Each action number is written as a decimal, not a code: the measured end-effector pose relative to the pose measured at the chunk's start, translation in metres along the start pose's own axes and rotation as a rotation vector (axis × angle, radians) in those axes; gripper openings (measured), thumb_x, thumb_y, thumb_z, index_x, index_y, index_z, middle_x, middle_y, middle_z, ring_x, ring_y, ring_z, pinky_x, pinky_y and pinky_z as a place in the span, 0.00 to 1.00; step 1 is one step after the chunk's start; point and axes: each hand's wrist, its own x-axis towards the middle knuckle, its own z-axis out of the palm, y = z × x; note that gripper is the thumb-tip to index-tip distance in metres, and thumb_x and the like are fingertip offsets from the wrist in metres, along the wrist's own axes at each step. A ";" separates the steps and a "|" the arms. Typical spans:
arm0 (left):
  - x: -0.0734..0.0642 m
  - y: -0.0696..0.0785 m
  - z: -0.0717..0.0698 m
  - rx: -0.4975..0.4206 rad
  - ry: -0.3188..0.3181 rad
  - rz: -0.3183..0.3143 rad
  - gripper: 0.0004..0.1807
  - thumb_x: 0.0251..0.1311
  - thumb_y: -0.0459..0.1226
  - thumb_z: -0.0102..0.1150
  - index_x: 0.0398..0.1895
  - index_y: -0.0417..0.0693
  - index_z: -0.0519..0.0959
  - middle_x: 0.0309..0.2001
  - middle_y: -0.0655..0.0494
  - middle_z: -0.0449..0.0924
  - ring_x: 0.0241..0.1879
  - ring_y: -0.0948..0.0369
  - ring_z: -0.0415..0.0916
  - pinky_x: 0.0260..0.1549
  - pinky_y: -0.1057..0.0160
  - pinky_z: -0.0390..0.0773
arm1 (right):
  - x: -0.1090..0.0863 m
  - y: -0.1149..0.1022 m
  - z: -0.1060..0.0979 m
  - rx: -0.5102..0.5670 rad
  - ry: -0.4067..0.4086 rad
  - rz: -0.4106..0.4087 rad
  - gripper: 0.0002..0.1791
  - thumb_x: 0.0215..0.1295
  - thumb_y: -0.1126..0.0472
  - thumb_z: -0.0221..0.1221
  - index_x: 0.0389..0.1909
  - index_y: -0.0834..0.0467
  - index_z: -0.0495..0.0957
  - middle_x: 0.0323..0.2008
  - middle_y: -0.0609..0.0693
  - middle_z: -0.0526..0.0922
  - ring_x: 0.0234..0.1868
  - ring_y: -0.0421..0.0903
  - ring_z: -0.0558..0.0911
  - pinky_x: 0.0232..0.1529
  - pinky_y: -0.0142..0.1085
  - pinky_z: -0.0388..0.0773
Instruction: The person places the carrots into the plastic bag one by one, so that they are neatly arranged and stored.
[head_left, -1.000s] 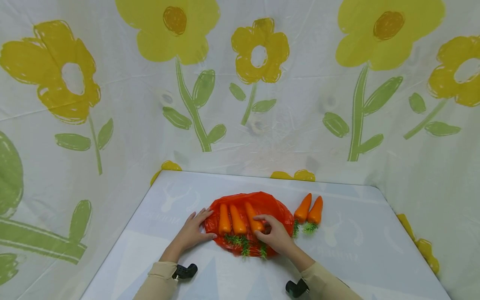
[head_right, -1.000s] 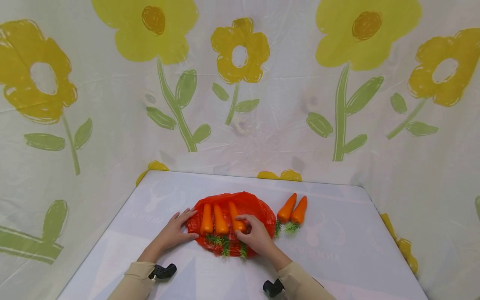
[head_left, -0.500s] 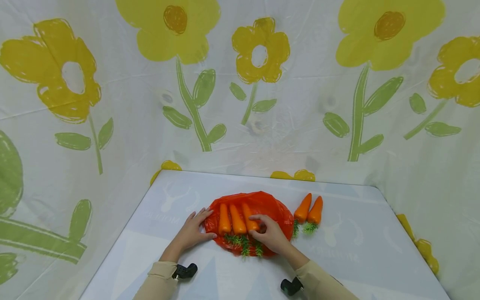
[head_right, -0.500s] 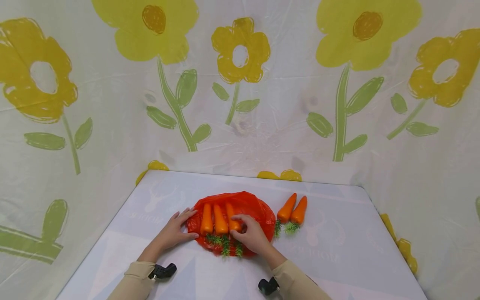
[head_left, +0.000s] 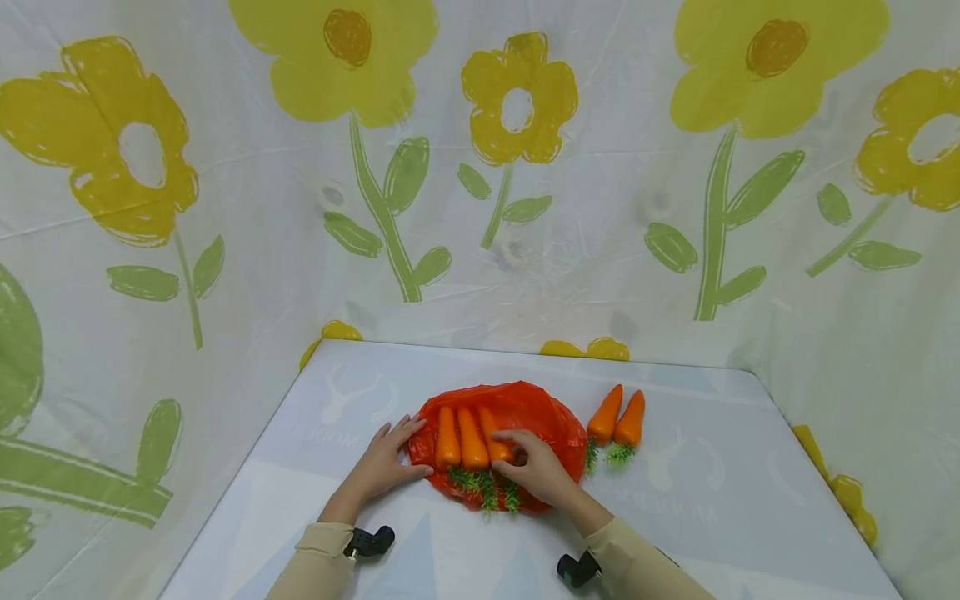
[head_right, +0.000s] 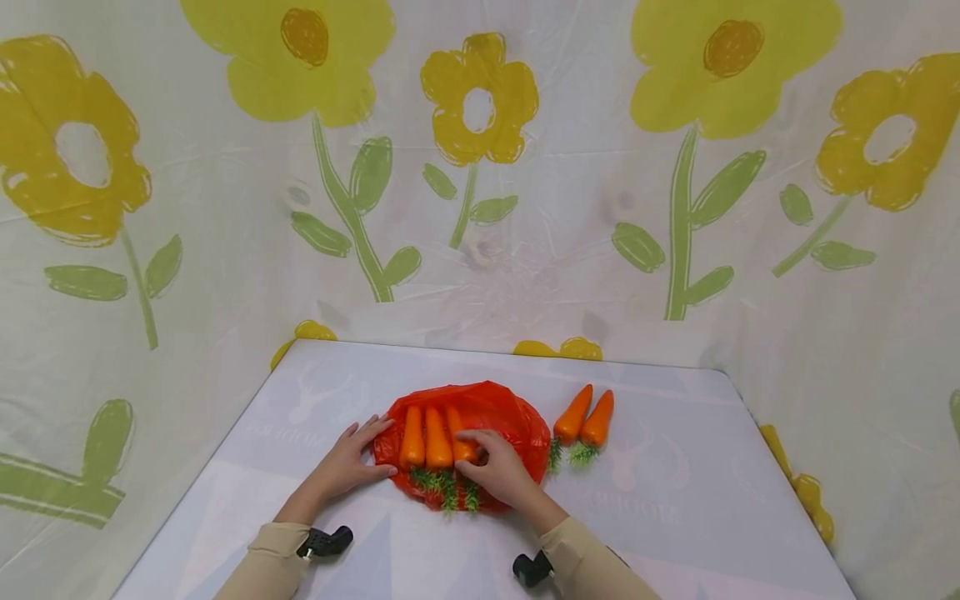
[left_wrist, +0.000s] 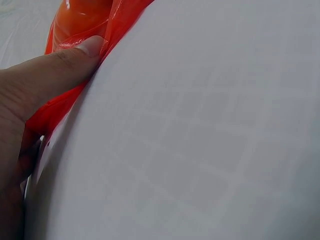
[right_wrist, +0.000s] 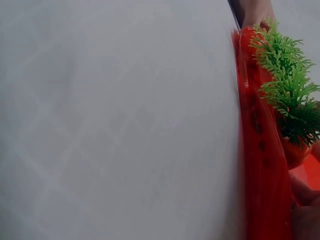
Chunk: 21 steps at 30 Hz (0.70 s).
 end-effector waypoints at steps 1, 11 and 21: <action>0.000 0.000 0.000 -0.004 -0.002 -0.003 0.49 0.51 0.53 0.77 0.76 0.48 0.67 0.77 0.51 0.62 0.78 0.48 0.51 0.76 0.41 0.43 | 0.000 0.000 0.000 0.003 0.001 0.003 0.26 0.67 0.49 0.67 0.65 0.46 0.78 0.63 0.51 0.76 0.56 0.49 0.76 0.56 0.47 0.79; 0.000 -0.002 0.002 -0.007 0.015 0.002 0.49 0.50 0.53 0.77 0.75 0.48 0.68 0.76 0.50 0.63 0.78 0.46 0.52 0.75 0.39 0.45 | -0.003 -0.001 -0.002 -0.019 0.012 0.014 0.33 0.66 0.49 0.68 0.71 0.49 0.71 0.65 0.54 0.75 0.55 0.50 0.76 0.55 0.47 0.80; 0.000 0.002 -0.001 -0.029 0.002 -0.009 0.49 0.51 0.53 0.77 0.75 0.48 0.68 0.77 0.49 0.61 0.78 0.47 0.50 0.76 0.40 0.43 | -0.006 -0.002 -0.005 -0.013 0.035 0.015 0.31 0.67 0.49 0.67 0.70 0.49 0.74 0.65 0.53 0.75 0.49 0.47 0.76 0.49 0.41 0.80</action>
